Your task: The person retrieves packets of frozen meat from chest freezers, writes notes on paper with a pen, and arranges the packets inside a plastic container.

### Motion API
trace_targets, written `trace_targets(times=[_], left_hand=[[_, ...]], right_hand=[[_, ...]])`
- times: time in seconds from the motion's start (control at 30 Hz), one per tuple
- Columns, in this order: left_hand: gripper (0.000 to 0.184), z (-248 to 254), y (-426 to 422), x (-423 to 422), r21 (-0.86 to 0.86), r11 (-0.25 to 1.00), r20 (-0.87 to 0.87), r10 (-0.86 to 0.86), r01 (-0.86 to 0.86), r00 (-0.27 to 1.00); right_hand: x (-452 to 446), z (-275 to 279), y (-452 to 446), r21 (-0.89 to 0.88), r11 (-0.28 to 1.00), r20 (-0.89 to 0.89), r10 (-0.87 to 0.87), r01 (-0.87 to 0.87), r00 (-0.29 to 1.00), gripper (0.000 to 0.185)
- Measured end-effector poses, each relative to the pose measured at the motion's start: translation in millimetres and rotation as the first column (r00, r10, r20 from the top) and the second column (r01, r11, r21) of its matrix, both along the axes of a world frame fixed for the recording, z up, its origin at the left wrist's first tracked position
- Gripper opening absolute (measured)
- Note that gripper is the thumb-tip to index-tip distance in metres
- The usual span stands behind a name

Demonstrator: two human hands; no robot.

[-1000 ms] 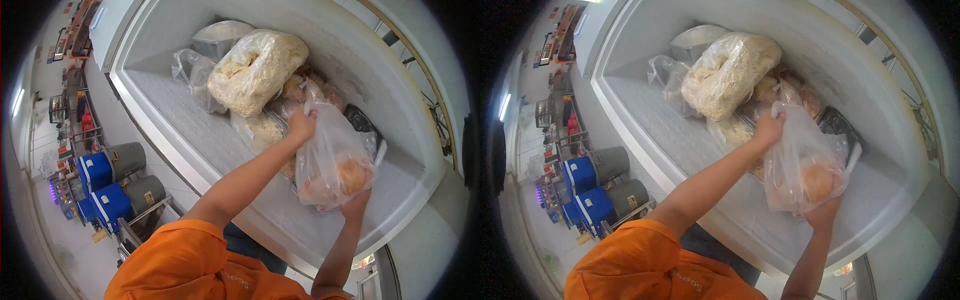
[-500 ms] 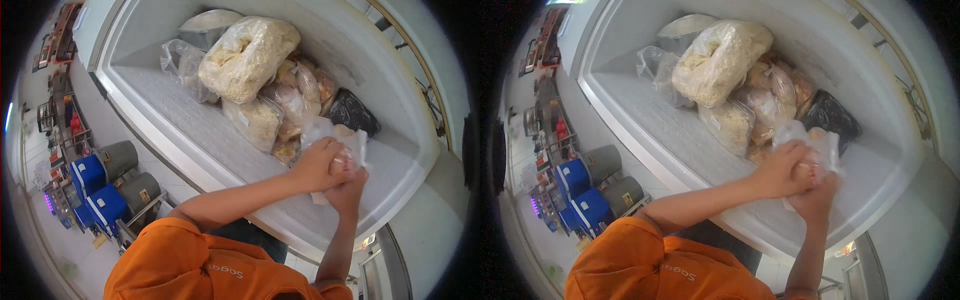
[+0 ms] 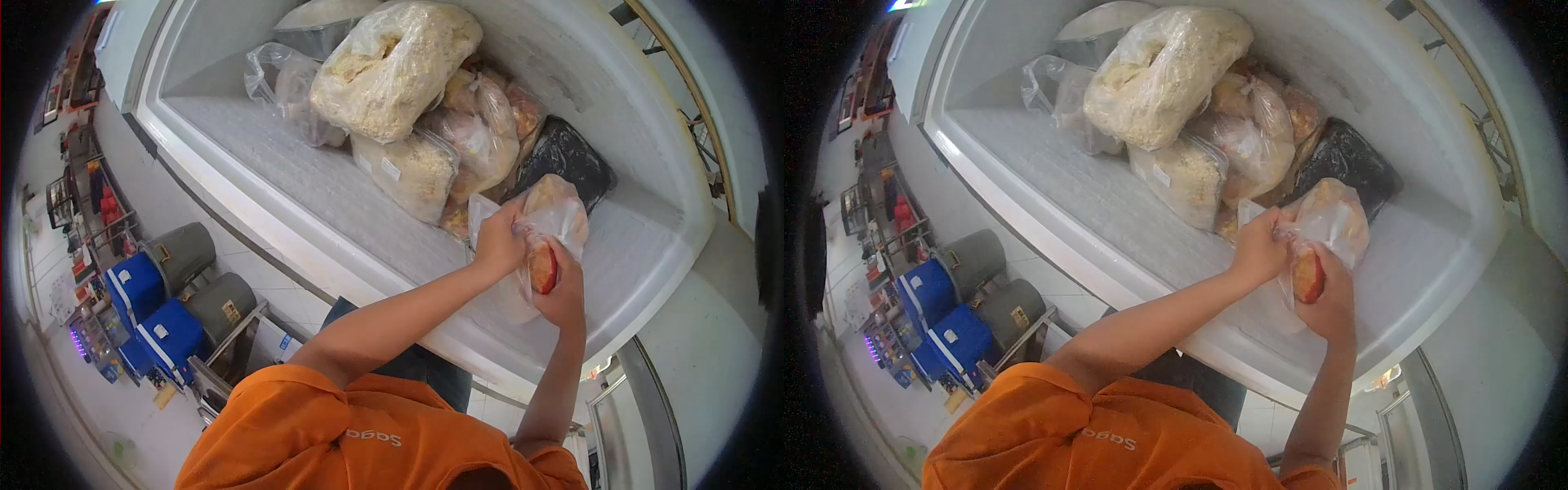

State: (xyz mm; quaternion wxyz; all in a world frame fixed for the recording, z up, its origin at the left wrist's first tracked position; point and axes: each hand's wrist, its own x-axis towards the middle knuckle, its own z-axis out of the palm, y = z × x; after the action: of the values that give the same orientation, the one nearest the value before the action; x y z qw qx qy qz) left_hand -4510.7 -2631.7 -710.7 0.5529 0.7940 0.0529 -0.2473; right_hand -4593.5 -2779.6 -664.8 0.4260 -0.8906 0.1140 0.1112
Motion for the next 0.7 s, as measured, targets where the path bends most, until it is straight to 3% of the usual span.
trace_targets(times=[0.13, 0.2, 0.3, 0.4, 0.5, 0.6, 0.63, 0.7], left_hand=[[0.014, -21.2, -11.3, -16.8, 0.056, 0.997, -0.035, 0.05, -0.048, 0.998], [0.016, -25.0, -10.1, -14.3, 0.026, 0.999, -0.107, -0.022, 0.025, 0.994], [0.019, -37.4, -11.8, -11.7, -0.054, 0.989, -0.145, -0.142, 0.135, 0.979], [0.013, -50.4, -14.1, -4.8, -0.081, 0.966, -0.146, -0.254, 0.245, 0.956], [0.008, -70.6, -8.9, -21.4, -0.114, 0.959, -0.219, -0.281, 0.261, 0.934], [0.012, -87.0, 4.6, -41.0, -0.154, 0.932, -0.225, -0.356, 0.328, 0.907], [0.016, -89.0, 10.2, -43.5, -0.168, 0.917, -0.206, -0.392, 0.362, 0.897], [0.035, -77.1, 22.0, -36.4, -0.291, 0.919, -0.356, -0.361, 0.265, 0.862]], right_hand=[[-7.2, 10.1, -11.3, 0.281, 0.954, -0.148, -0.067, 0.107, 0.987, 0.084], [-10.3, 9.6, -16.0, 0.441, 0.877, -0.173, -0.128, 0.193, 0.977, 0.083], [-12.0, 13.2, -10.4, 0.543, 0.775, -0.181, -0.267, 0.323, 0.946, 0.084], [-14.3, 17.8, -5.5, 0.232, 0.965, -0.008, -0.119, 0.118, 0.993, 0.086], [-6.2, 47.3, 9.7, -0.08, 0.995, 0.118, 0.073, -0.064, 0.99, 0.087], [-6.1, 45.4, 7.4, 0.033, 0.999, 0.166, 0.034, -0.04, 0.986, 0.084], [-11.6, 35.7, 3.9, 0.191, 0.972, 0.169, -0.171, 0.138, 0.971, 0.082], [-23.3, 12.5, -4.8, 0.478, 0.76, 0.095, -0.544, 0.442, 0.833, 0.077]])
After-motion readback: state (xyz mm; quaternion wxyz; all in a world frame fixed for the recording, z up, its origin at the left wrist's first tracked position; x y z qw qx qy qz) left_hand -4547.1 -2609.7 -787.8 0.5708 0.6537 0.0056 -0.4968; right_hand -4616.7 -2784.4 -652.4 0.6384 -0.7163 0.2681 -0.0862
